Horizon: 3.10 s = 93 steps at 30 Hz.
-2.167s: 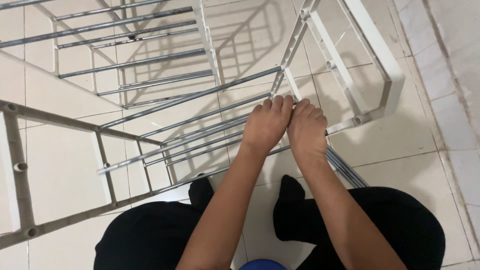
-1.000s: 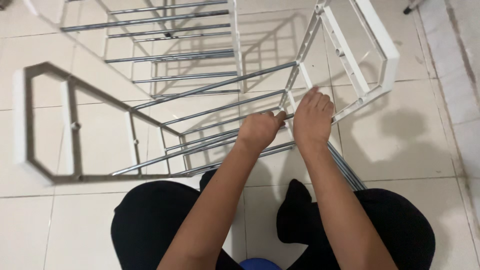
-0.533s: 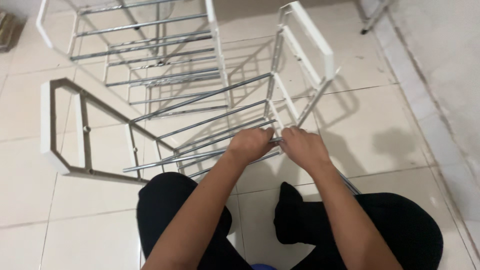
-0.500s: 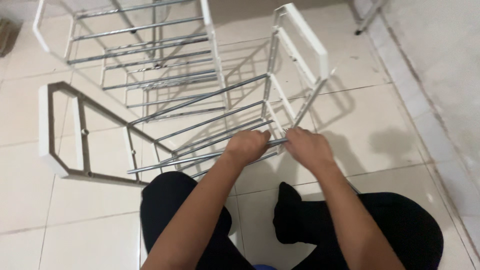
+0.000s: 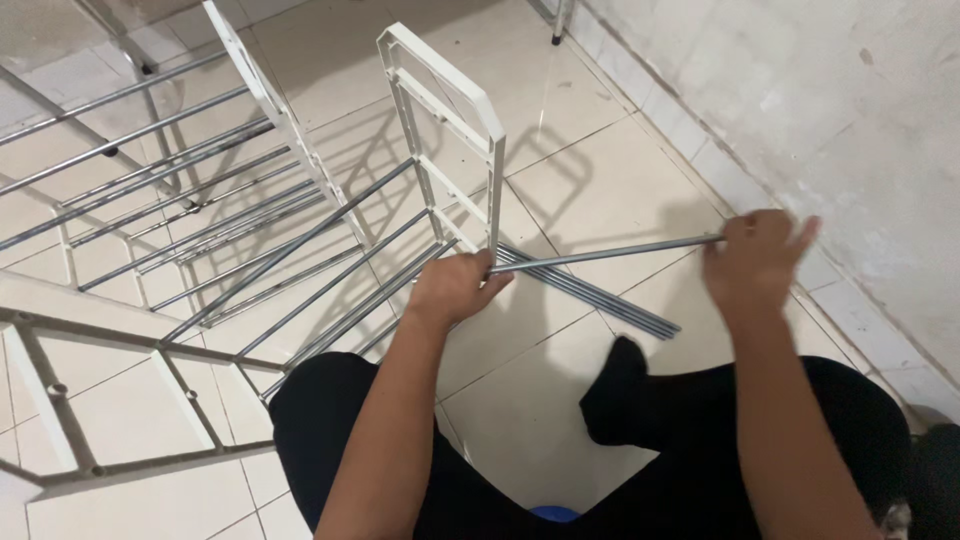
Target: The person assembles a metal and plastic rack by inserting metal rods into white plastic side frames. They repeatedly pick up rods, align them with the frame slots, and push them into place, working from one side to the other.
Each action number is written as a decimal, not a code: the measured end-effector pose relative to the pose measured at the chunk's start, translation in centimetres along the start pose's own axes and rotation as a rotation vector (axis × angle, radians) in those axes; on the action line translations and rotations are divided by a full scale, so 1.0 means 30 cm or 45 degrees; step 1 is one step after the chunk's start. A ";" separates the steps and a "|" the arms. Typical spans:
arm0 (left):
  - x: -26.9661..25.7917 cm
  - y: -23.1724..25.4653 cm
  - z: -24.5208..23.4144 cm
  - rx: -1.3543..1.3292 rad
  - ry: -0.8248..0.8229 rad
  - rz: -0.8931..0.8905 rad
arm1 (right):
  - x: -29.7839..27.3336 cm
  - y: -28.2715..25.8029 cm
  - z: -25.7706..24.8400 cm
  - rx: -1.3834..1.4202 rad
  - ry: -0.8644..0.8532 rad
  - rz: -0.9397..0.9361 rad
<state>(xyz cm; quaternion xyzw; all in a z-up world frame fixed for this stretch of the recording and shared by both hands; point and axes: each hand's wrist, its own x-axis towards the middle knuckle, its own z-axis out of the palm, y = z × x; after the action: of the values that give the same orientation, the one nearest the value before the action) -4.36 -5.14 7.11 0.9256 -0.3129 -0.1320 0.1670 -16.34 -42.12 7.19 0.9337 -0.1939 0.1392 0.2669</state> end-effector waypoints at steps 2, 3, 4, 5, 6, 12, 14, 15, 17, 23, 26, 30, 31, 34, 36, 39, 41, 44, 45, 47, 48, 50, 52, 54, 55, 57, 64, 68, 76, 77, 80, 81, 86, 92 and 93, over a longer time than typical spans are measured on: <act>0.025 0.019 0.042 -0.021 0.029 0.057 | -0.028 -0.089 0.004 0.289 -0.185 -0.143; 0.042 0.037 0.074 -0.034 0.059 0.093 | -0.033 -0.146 0.006 0.287 -0.281 -0.257; 0.064 0.054 0.110 -0.046 0.089 0.129 | -0.038 -0.191 0.009 0.285 -0.377 -0.372; 0.081 0.069 0.156 -0.038 0.129 0.166 | -0.061 -0.233 0.014 0.443 -0.111 -0.473; 0.101 0.084 0.204 -0.030 0.169 0.203 | -0.081 -0.276 0.022 0.600 0.160 -0.562; 0.220 0.104 0.444 -0.057 0.124 0.315 | -0.153 -0.377 0.158 0.667 -0.152 -0.792; 0.265 0.081 0.500 0.013 0.051 0.276 | -0.150 -0.385 0.237 0.622 -0.291 -0.755; 0.284 0.065 0.526 0.045 0.035 0.235 | -0.145 -0.390 0.278 0.599 -0.358 -0.737; 0.316 0.019 0.573 0.039 0.079 0.174 | -0.122 -0.418 0.363 0.578 -0.450 -0.666; 0.356 -0.137 0.685 0.090 0.214 0.093 | -0.065 -0.524 0.579 0.641 -0.595 -0.500; 0.405 -0.156 0.744 0.158 0.145 0.026 | -0.035 -0.599 0.671 0.696 -0.650 -0.428; 0.474 -0.175 0.823 0.179 0.081 -0.002 | 0.009 -0.699 0.795 0.655 -0.722 -0.458; 0.489 -0.184 0.839 0.191 0.115 0.012 | 0.019 -0.721 0.821 0.654 -0.777 -0.446; 0.533 -0.218 0.874 0.101 0.068 0.021 | 0.037 -0.782 0.877 0.671 -0.898 -0.413; 0.569 -0.241 0.885 0.113 0.032 0.041 | 0.049 -0.810 0.905 0.716 -0.917 -0.396; 0.608 -0.283 0.882 0.092 -0.027 0.038 | 0.053 -0.852 0.927 0.763 -0.966 -0.355; 0.627 -0.306 0.873 0.090 -0.046 0.033 | 0.043 -0.876 0.935 0.793 -0.957 -0.338; 0.640 -0.323 0.872 0.098 -0.031 0.043 | 0.026 -0.896 0.962 0.855 -0.898 -0.327; 0.639 -0.324 0.874 0.090 -0.017 0.047 | 0.019 -0.900 0.970 0.880 -0.870 -0.328; 0.627 -0.321 0.878 0.102 0.026 0.064 | 0.007 -0.900 0.982 0.851 -0.830 -0.361; 0.619 -0.317 0.878 0.121 0.055 0.076 | 0.000 -0.898 0.982 0.836 -0.808 -0.377; 0.608 -0.306 0.868 0.138 0.093 0.083 | 0.008 -0.896 0.977 0.844 -0.775 -0.375; 0.580 -0.290 0.846 0.129 0.109 0.066 | 0.013 -0.890 0.948 0.837 -0.760 -0.387; 0.543 -0.271 0.819 0.094 0.118 0.059 | 0.009 -0.884 0.900 0.817 -0.759 -0.415; 0.529 -0.265 0.800 0.080 0.131 0.053 | 0.017 -0.887 0.872 0.832 -0.741 -0.414; 0.489 -0.252 0.755 0.009 0.133 0.029 | 0.027 -0.893 0.799 0.864 -0.699 -0.422; 0.350 -0.227 0.467 0.156 0.327 0.117 | 0.030 -0.960 0.356 0.789 -0.712 -0.772; 0.245 -0.192 0.215 0.209 0.194 -0.045 | 0.018 -1.014 0.054 0.812 -0.812 -0.833; -0.126 -0.356 -0.174 0.408 0.296 -0.425 | 0.106 -1.128 -0.418 1.070 -0.195 -1.158; -0.186 -0.398 -0.194 0.408 0.330 -0.505 | 0.123 -1.145 -0.457 1.118 -0.126 -1.190; -0.341 -0.507 -0.223 0.363 0.440 -0.850 | 0.196 -1.215 -0.549 1.130 -0.006 -1.270; -0.390 -0.537 -0.219 0.325 0.477 -0.927 | 0.213 -1.242 -0.567 1.114 0.013 -1.287; -0.543 -0.601 -0.157 0.253 0.480 -1.265 | 0.264 -1.398 -0.587 1.105 0.161 -1.434; -0.602 -0.621 -0.085 0.704 0.642 -1.363 | 0.287 -1.569 -0.563 0.941 0.235 -1.564; -0.603 -0.626 -0.079 0.718 0.643 -1.371 | 0.288 -1.580 -0.556 0.919 0.248 -1.568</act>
<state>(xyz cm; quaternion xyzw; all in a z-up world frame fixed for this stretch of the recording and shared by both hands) -7.39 20.72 4.44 0.9636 0.2202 0.1112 -0.1031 9.36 1.69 2.92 0.8868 0.4507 0.1013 -0.0123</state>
